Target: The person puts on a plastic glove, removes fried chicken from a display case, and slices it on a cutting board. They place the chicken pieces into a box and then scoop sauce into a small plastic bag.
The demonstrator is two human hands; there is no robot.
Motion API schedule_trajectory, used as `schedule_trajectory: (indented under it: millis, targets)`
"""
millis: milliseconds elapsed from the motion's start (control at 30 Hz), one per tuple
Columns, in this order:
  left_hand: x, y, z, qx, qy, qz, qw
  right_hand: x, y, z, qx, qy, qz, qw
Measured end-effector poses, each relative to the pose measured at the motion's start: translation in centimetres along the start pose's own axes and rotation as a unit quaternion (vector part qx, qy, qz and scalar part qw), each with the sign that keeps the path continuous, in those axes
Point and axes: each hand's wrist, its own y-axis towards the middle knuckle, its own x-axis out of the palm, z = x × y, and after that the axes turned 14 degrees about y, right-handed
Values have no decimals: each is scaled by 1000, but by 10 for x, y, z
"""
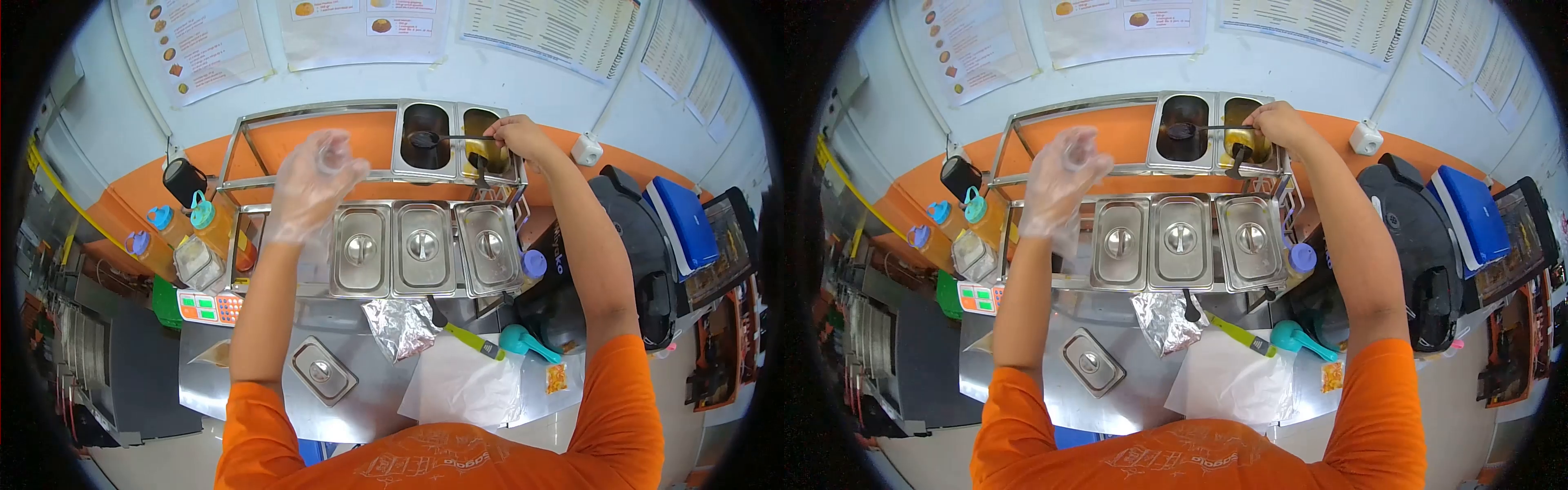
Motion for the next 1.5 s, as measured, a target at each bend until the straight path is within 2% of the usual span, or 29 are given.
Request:
schedule_trajectory:
  millis: [33, 133, 233, 433, 800, 1000, 1100, 1133, 1200, 1267, 1300, 1367, 1433, 1467, 1500]
  targets:
    - [4, 17, 3, 10, 37, -45, 998, -4, 7, 5, 0, 20, -1, 1000]
    - [33, 59, -6, -5, -18, -103, 994, -9, 0, -4, -4, 41, 7, 999]
    - [47, 82, 7, -37, 13, -150, 988, -16, -1, -9, -12, 48, 17, 999]
    - [65, 107, 15, -10, 51, -199, 979, -26, -5, -20, -20, 68, 19, 997]
    - [75, 120, 31, 7, 120, -224, 967, -36, -2, -37, -26, 47, 37, 998]
    - [89, 126, 34, 23, 148, -227, 962, -30, -14, -68, -50, -35, 17, 998]
    - [93, 125, 33, 28, 136, -218, 966, -28, -7, -79, -102, -92, 1, 991]
    - [94, 124, 34, 36, 123, -215, 968, -28, -1, -83, -162, -173, -6, 972]
    - [104, 125, 26, 34, 118, -198, 973, -23, 8, -93, -216, -252, -11, 943]
    - [109, 125, 24, 30, 113, -181, 977, -12, 11, -110, -271, -396, 7, 877]
    - [106, 126, 29, 10, 91, -209, 974, -3, 7, -121, -288, -441, 14, 850]
    - [107, 125, 30, -11, 70, -238, 969, 16, -6, -139, -318, -439, 87, 836]
    - [116, 127, 18, -8, 19, -176, 984, 33, -35, -157, -460, -540, 90, 698]
    - [122, 129, 11, -9, 21, -176, 984, 43, -47, -161, -460, -539, 90, 700]
    - [128, 130, 5, -5, -25, -136, 990, 53, -57, -164, -503, -549, 91, 661]
